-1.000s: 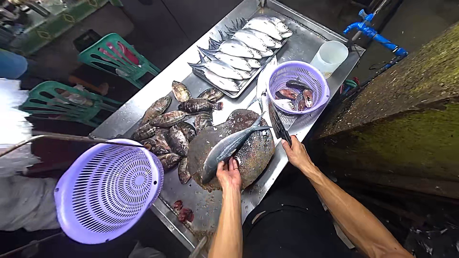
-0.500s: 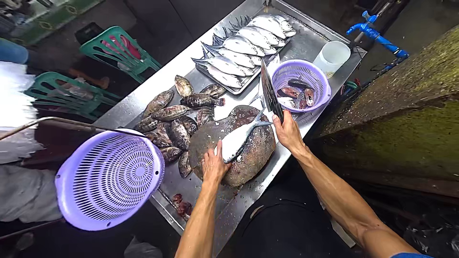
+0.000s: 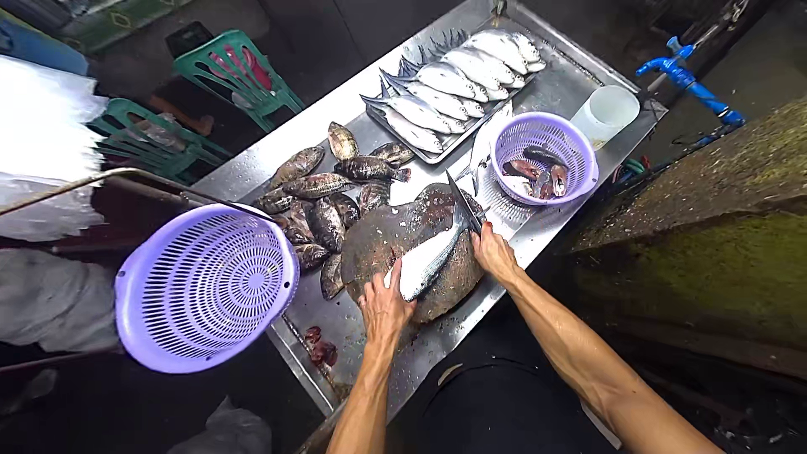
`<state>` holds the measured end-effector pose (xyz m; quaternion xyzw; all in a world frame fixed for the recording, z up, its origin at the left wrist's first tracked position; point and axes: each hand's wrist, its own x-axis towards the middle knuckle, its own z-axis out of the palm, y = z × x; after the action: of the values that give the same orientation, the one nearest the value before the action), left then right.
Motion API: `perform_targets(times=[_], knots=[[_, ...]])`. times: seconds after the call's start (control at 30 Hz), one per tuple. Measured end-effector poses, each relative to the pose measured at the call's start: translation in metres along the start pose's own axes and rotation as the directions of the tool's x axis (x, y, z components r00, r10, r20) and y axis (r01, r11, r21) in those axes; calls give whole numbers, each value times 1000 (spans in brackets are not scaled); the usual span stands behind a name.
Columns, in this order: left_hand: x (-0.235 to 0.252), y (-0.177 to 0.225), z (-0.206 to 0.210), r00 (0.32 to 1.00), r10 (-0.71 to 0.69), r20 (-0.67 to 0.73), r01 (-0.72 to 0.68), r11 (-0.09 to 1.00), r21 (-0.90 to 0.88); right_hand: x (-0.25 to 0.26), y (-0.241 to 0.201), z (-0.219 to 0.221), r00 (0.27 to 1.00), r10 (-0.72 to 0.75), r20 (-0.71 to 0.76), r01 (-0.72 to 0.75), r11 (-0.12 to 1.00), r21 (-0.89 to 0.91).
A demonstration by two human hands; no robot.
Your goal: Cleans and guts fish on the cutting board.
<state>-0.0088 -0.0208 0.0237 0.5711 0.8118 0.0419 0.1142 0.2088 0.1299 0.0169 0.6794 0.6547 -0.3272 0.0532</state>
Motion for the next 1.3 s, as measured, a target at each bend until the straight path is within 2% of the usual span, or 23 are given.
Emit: perform_targets(times=[0.13, 0.17, 0.23, 0.3, 0.33, 0.37, 0.4, 0.43, 0.47, 0.5, 0.53, 0.6, 0.77, 0.83, 0.9, 0.97, 1.03, 1.07, 1.1, 1.13, 1.2, 1.23, 1.3], knots=[[8, 4, -10, 1000, 9, 14, -10, 1000, 20, 0, 5, -11, 1000, -12, 6, 11, 974, 228], [9, 5, -10, 1000, 22, 9, -22, 999, 26, -4, 1, -23, 999, -16, -38, 26, 962, 270], [6, 8, -8, 999, 35, 13, -36, 999, 28, -19, -10, -46, 956, -80, -281, 174, 930, 325], [2, 10, -6, 999, 32, 19, -32, 999, 28, -28, -20, -57, 759, -169, -629, 419, 866, 273], [2, 10, -5, 999, 30, 16, -31, 999, 32, -27, -24, -56, 633, -193, -750, 504, 837, 211], [1, 10, -3, 999, 31, 9, -31, 999, 37, -22, -25, -47, 558, -197, -806, 535, 828, 167], [0, 10, -2, 1000, 29, 13, -29, 999, 40, -18, -21, -30, 585, -191, -788, 502, 848, 167], [-1, 10, -2, 1000, 27, 14, -28, 999, 42, -15, -14, -11, 726, -170, -666, 394, 897, 201], [-1, 11, -3, 1000, 25, 17, -26, 999, 35, -11, -8, 0, 900, -112, -421, 218, 952, 213], [0, 11, -5, 1000, 22, 17, -22, 999, 34, -5, -5, 3, 981, -49, -185, 81, 981, 173], [1, 8, -7, 1000, 23, 8, -23, 999, 31, -1, -7, 0, 999, 1, -34, 3, 993, 116], [1, 0, -12, 1000, 30, -7, -30, 999, 19, 0, -5, -4, 998, 25, 53, -26, 999, 25], [30, -31, -36, 996, 86, -14, -85, 994, 72, 4, 20, -10, 996, -90, 22, 88, 994, 65], [50, -40, -44, 992, 127, -8, -125, 988, 94, -1, 10, -30, 983, -166, -72, 175, 976, 132], [72, -43, -51, 981, 194, -30, -189, 975, 119, -13, -6, -47, 878, -322, -354, 402, 897, 182], [92, -45, -56, 959, 281, -45, -271, 949, 160, -21, -28, -61, 621, -429, -656, 651, 749, 126], [109, -46, -62, 935, 352, -51, -337, 921, 195, -20, -44, -68, 409, -457, -789, 767, 641, 26], [117, -47, -65, 928, 371, -40, -354, 909, 221, -13, -45, -63, 369, -470, -802, 776, 631, -12], [122, -47, -68, 926, 376, -15, -361, 899, 246, -2, -38, -50, 399, -492, -774, 749, 661, -35], [127, -46, -70, 926, 377, 10, -367, 894, 259, 10, -25, -32, 511, -517, -687, 679, 733, -47], [130, -44, -72, 927, 373, 41, -369, 885, 284, 23, -4, -13, 885, -403, -231, 397, 915, -77], [129, -44, -72, 928, 371, 35, -365, 885, 288, 27, -7, -15, 955, -297, -25, 291, 947, -137], [129, -47, -69, 931, 365, 8, -352, 891, 285, 27, -23, -29, 969, -216, 117, 239, 943, -234]])
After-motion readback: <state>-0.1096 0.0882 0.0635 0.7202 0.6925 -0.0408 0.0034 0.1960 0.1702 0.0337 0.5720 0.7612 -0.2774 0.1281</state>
